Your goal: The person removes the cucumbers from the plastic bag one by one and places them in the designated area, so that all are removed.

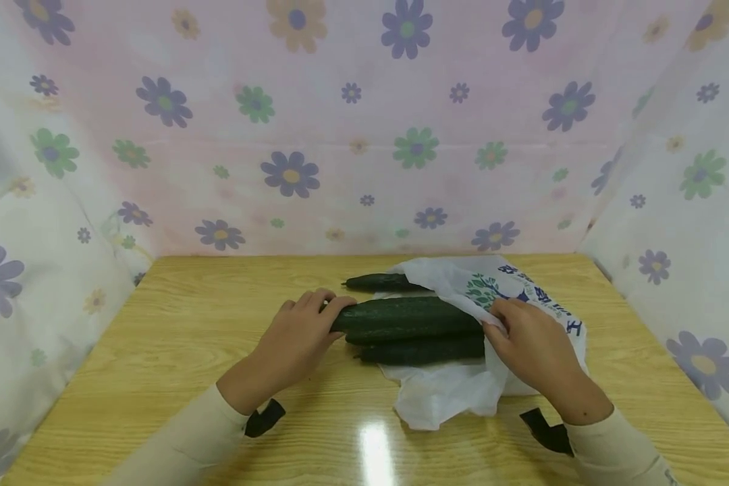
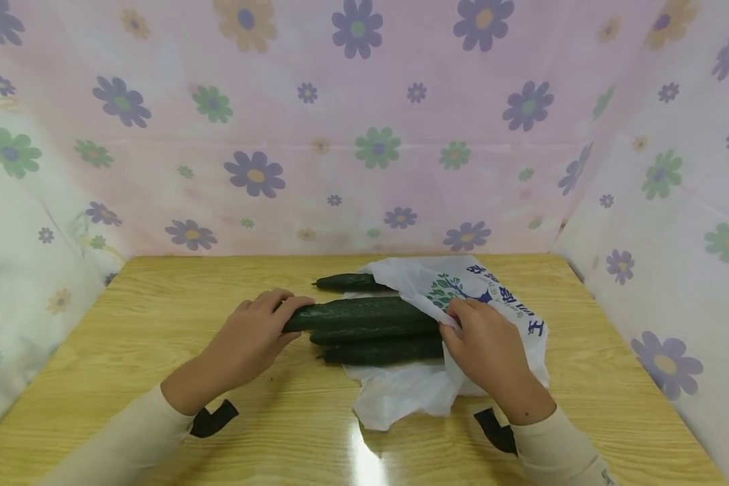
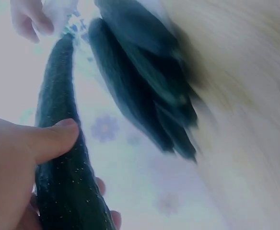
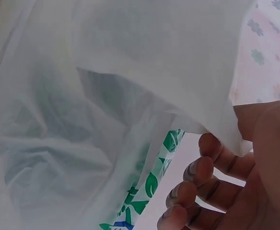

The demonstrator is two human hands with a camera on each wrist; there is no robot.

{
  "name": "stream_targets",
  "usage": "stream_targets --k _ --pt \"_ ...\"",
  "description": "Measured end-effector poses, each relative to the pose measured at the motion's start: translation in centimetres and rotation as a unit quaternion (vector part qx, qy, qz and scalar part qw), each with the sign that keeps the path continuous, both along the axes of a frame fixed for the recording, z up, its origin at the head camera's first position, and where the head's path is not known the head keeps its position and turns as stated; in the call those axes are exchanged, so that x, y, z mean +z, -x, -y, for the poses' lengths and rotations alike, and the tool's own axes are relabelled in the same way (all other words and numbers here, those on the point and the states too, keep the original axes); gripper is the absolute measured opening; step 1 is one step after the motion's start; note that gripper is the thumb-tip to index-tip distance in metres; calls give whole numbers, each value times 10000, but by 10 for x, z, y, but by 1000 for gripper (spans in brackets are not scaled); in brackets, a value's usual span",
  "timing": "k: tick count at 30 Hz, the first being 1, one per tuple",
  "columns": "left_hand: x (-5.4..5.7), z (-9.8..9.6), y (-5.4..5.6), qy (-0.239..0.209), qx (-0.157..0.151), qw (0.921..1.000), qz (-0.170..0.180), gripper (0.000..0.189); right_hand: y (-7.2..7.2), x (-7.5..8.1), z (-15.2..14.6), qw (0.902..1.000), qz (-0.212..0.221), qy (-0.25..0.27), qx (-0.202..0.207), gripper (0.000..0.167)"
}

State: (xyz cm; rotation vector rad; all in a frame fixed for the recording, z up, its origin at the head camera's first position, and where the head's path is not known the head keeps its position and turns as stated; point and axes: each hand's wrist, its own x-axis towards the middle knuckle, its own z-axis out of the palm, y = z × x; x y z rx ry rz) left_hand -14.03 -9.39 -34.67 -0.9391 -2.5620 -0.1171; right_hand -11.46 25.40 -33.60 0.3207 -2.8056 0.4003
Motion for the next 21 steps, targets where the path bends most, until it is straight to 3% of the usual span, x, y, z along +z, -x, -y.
stream_targets --k 8,17,21 --pt "2 54 3 -378 241 9975 538 53 0 -2 -1 10000 74 -6 -55 12" --pt "-7 118 21 -576 523 9866 1436 52 2 -5 -2 10000 -29 -23 19 17" --pt "-12 140 26 -565 613 9827 1656 52 3 -5 -2 10000 -2 -20 35 17"
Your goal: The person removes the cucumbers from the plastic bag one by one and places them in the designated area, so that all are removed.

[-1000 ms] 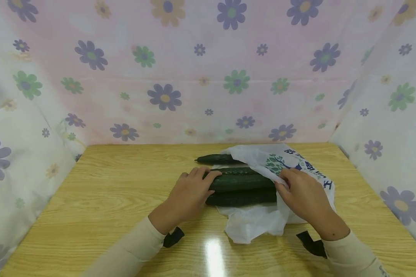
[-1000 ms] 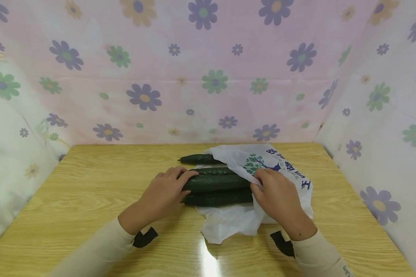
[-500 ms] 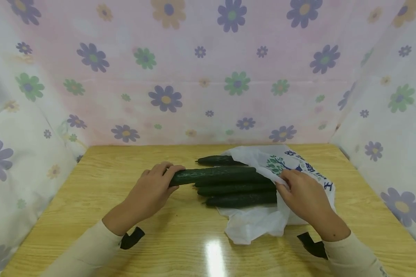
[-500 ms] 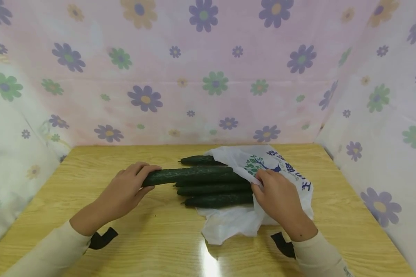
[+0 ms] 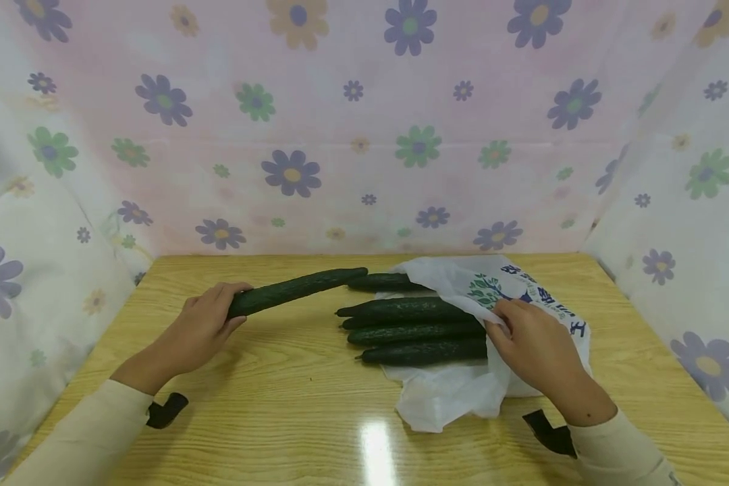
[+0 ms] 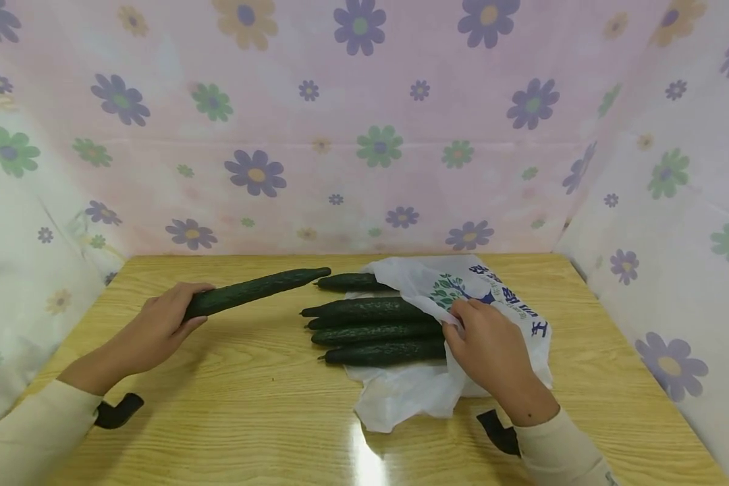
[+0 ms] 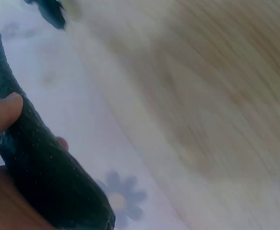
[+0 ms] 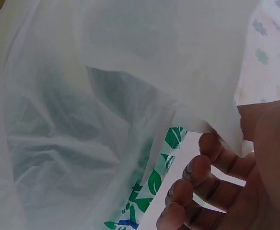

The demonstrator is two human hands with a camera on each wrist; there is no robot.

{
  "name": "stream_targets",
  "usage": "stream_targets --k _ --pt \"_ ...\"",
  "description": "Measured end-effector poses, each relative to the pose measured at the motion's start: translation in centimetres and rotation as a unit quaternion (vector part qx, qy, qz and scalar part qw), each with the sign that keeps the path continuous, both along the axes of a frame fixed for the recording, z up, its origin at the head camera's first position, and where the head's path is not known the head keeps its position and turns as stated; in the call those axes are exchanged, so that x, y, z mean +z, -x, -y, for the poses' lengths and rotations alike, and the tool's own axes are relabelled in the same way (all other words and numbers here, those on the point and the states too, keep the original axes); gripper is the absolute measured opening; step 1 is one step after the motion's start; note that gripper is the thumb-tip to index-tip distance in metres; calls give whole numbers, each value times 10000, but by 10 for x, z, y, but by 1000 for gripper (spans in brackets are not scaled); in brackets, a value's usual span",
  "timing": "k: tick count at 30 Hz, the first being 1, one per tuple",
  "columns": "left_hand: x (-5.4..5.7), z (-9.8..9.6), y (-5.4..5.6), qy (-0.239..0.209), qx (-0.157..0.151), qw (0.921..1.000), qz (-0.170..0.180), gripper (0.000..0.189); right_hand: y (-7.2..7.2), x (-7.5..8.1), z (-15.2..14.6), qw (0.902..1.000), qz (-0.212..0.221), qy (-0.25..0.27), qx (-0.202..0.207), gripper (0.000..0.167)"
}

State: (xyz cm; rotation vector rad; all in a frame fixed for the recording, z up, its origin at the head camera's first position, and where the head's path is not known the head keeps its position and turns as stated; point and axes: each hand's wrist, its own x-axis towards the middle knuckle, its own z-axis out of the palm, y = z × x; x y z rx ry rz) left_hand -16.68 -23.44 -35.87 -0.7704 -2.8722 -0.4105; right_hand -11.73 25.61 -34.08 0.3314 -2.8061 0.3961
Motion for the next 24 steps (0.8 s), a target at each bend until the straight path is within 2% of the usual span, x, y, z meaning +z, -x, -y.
stream_targets --k 5,13,20,24 --pt "-4 22 7 214 95 9997 118 52 0 -1 0 10000 -72 -37 50 18" --pt "-11 52 27 448 263 9961 708 50 1 -2 0 10000 -48 -65 35 21" --pt "-18 63 46 653 102 9957 643 48 0 -3 0 9999 114 -41 -35 20" --pt "-20 66 57 804 85 9944 678 47 1 -3 0 10000 -13 -58 -8 20"
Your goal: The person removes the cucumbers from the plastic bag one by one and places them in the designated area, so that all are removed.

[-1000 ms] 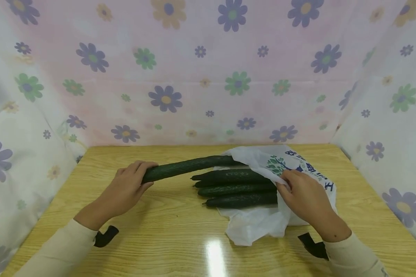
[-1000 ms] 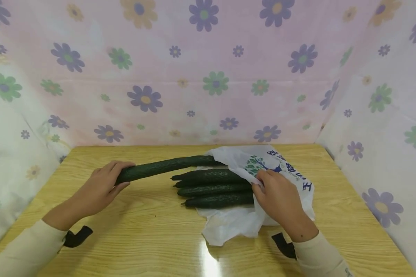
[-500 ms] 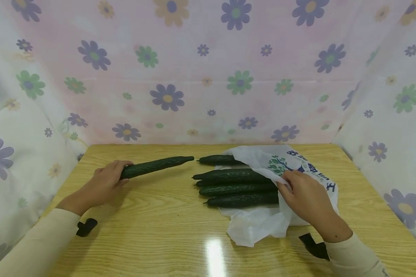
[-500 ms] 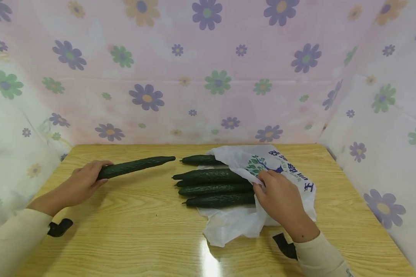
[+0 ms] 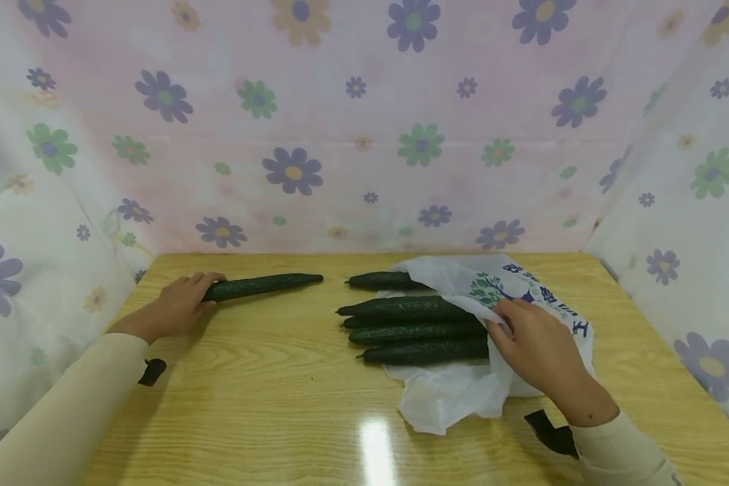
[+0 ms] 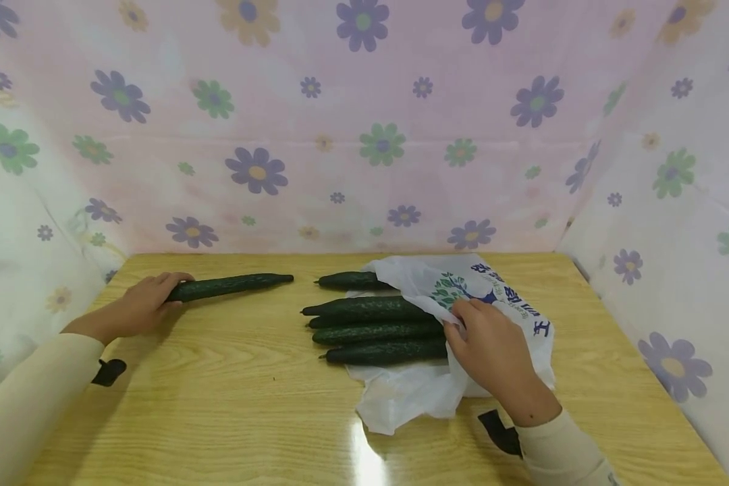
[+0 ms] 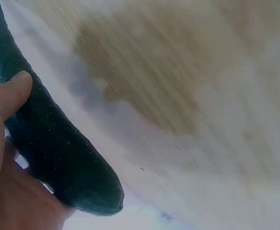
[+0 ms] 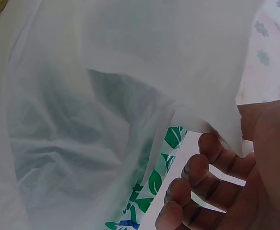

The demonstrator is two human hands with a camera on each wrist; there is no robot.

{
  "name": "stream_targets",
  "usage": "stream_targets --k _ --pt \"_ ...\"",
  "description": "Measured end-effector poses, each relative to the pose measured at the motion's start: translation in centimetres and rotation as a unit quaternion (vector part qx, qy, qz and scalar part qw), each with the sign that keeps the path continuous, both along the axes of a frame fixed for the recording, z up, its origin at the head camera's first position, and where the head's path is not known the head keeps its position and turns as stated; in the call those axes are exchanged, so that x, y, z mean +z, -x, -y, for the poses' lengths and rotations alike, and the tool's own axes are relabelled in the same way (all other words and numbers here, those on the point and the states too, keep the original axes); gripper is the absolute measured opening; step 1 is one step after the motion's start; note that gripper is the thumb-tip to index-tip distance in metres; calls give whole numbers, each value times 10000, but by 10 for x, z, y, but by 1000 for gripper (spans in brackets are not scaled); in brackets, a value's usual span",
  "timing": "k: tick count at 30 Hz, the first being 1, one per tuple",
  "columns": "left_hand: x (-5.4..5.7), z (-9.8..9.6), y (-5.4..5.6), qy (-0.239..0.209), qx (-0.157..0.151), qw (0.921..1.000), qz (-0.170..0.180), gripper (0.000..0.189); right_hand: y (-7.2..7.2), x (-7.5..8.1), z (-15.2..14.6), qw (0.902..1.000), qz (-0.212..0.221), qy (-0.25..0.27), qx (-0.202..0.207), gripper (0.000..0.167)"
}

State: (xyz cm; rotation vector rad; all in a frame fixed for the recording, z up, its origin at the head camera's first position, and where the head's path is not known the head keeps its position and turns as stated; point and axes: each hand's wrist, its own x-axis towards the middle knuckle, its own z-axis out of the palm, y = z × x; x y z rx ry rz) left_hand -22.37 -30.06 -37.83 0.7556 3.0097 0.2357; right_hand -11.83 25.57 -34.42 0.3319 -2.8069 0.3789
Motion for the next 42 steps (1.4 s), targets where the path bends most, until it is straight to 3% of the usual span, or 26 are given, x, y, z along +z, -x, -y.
stream_targets --k 6,11,22,31,36,42 --pt "1 2 15 283 286 9986 350 51 1 1 0 10000 -39 4 40 20" --pt "3 3 25 419 417 9975 376 49 1 2 1 10000 -73 1 34 21" --pt "7 -6 30 387 517 9970 434 48 -2 2 2 10000 -28 -38 -5 20" --pt "11 -20 35 207 952 9914 873 60 -1 3 2 10000 4 -2 -17 19" --pt "16 -42 33 -221 950 9940 504 58 0 5 3 10000 21 16 -22 20" --pt "22 -106 16 -956 276 9932 -605 47 -1 4 2 10000 39 10 -46 18"
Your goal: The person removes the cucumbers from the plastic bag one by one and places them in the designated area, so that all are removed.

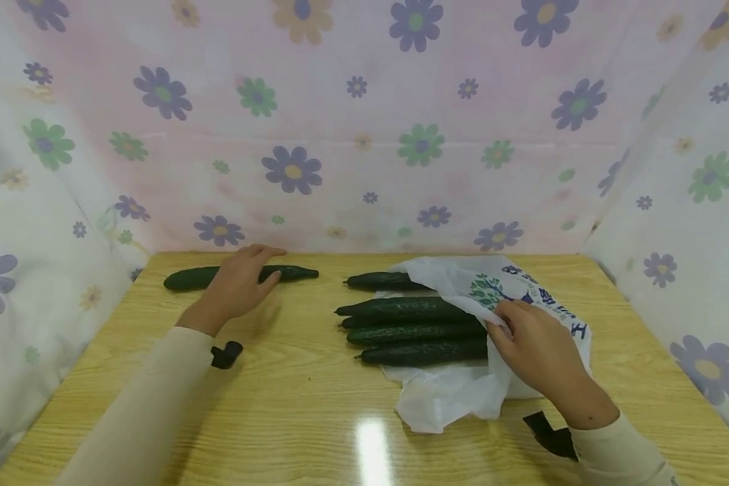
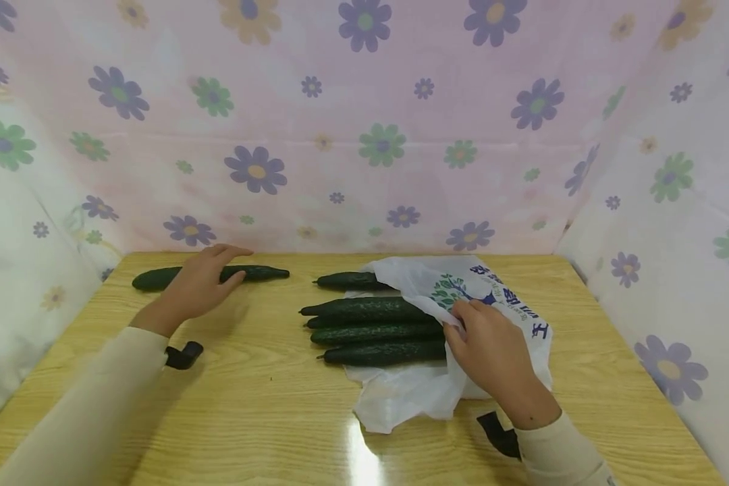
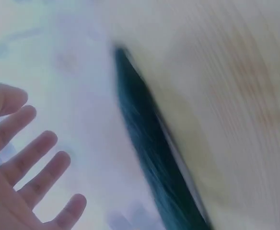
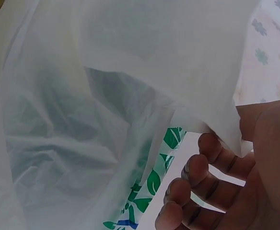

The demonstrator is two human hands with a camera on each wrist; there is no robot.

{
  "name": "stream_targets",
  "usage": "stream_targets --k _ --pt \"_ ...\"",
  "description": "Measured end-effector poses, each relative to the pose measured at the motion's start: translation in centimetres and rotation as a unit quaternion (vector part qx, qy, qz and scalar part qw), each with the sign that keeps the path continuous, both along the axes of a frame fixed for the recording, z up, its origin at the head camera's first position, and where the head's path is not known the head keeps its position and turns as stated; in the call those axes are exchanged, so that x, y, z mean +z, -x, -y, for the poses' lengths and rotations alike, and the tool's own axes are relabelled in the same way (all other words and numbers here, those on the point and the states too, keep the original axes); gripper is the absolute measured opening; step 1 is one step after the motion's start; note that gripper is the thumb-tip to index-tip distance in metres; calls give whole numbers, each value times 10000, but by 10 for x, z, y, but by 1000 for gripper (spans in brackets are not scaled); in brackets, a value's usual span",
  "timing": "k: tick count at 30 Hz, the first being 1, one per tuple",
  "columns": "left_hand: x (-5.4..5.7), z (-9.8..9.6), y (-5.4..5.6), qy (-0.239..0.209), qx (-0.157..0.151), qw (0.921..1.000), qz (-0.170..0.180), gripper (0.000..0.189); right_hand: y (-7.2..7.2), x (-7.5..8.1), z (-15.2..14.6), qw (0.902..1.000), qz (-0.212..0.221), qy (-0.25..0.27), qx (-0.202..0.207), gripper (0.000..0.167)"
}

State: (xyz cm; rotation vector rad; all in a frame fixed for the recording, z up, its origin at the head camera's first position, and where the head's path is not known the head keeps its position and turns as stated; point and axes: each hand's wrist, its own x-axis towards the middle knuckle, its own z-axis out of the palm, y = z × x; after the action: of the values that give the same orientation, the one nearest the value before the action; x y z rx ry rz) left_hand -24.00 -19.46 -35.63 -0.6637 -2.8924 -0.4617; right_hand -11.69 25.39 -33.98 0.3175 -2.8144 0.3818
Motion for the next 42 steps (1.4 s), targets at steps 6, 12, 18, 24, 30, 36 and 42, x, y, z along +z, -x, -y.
stream_targets --k 6,12,18,24,30,36,42 --pt "9 -57 -25 -455 -473 9970 -411 40 -2 -2 -1 10000 50 17 -32 21" --pt "15 -96 -36 -461 -791 9952 -355 43 -1 -2 -1 10000 -47 -10 12 21" --pt "12 -131 -44 -380 -1097 9932 -18 51 0 -1 -1 10000 -24 -20 -2 20" --pt "7 -154 -48 -145 -1210 9925 92 57 0 -1 0 10000 -48 -31 10 20" --pt "1 -166 -52 93 -1244 9920 173 58 0 -1 0 10000 -49 -53 10 21" --pt "-7 -171 -55 388 -1341 9897 324 66 0 -3 2 9999 -65 -77 37 27" --pt "-14 -173 -54 444 -1432 9878 430 67 1 -4 2 9999 -59 -108 29 25"
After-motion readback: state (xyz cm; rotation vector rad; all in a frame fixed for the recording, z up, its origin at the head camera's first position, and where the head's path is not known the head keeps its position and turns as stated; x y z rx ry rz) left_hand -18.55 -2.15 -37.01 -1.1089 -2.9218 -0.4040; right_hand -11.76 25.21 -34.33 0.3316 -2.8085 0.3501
